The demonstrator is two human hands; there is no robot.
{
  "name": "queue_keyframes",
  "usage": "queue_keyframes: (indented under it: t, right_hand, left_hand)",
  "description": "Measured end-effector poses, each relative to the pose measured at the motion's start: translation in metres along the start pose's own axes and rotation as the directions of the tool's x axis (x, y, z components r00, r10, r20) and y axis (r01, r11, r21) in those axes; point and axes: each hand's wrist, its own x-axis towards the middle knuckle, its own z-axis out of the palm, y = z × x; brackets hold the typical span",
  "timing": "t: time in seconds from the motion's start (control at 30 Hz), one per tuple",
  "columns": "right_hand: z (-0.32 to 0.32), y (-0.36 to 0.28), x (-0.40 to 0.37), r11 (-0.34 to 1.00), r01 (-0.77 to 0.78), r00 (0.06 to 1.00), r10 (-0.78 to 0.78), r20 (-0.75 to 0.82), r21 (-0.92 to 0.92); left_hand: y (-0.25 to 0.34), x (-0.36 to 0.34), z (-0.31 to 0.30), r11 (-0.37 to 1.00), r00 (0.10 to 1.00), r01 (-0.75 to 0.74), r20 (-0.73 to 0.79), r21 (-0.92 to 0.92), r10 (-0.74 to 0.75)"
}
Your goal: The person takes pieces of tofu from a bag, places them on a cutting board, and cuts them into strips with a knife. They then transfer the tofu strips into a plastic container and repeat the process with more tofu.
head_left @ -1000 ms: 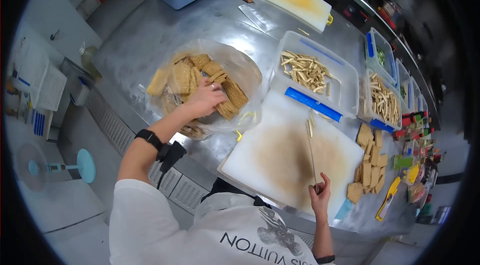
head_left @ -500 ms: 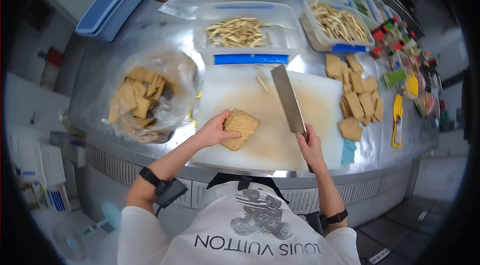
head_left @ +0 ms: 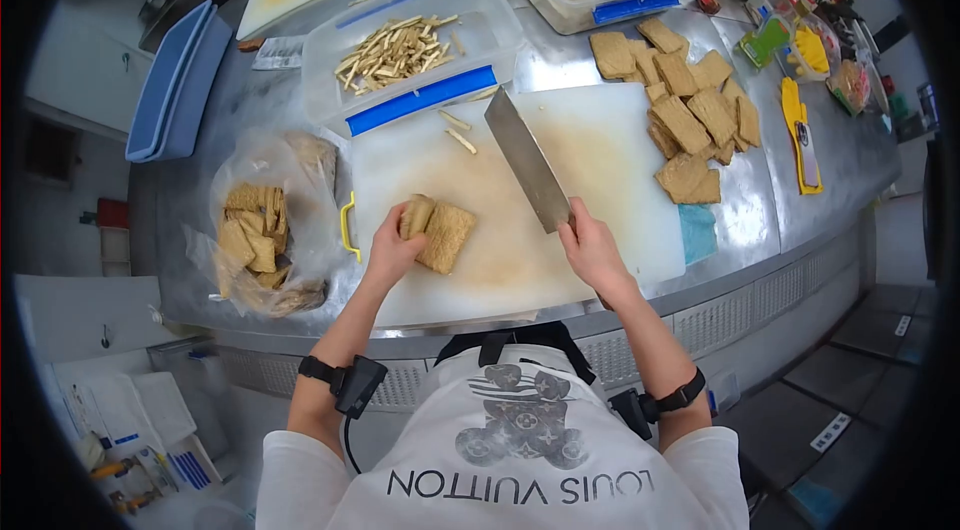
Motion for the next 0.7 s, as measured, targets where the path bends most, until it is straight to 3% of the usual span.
queue_keyframes:
  t: [0.1,0.2,0.3,0.33,0.4,0.5,0.6,0.7]
  right_hand:
    - [-0.001,0.003,0.0,1.0,-0.003,1.0,0.004,-0.022,0.022]
    - [-0.004,0.006,-0.001,0.996,-0.017,1.0,0.017,0.002,0.093]
    - [-0.011,0.005,-0.006,0.993,-0.023,1.0,0.022,0.011,0.114]
    - [-0.015,0.005,-0.009,0.994,-0.026,1.0,0.025,0.014,0.109]
    - [-0.023,0.006,-0.015,0.995,-0.023,1.0,0.024,-0.007,0.096]
    - [-0.033,0.01,-0.021,0.996,-0.034,0.999,0.037,-0.029,0.081]
    - [-0.036,0.013,-0.026,0.993,-0.084,0.996,0.086,-0.012,0.083]
    - [-0.036,0.018,-0.023,0.995,-0.074,0.997,0.075,-0.005,0.059]
  left_hand:
    - [0.007,-0.008,-0.003,0.902,0.999,0.04,0.046,-0.431,-0.022]
    - [0.018,-0.011,0.012,0.939,0.986,0.003,0.155,-0.345,0.054]
    - [0.028,-0.008,0.06,0.908,0.906,-0.419,0.074,0.014,0.417]
    - [0.034,-0.01,0.074,0.861,0.894,-0.449,0.108,0.241,0.436]
    - [0.045,-0.013,0.096,0.62,0.873,-0.455,0.183,0.639,0.453]
    - [0.034,-0.014,0.116,0.575,0.853,-0.466,0.168,0.672,0.495]
    - [0.027,-0.003,0.111,0.667,0.881,-0.452,0.179,0.593,0.438]
    - [0.017,0.016,0.098,0.878,0.883,-0.47,0.04,0.093,0.468]
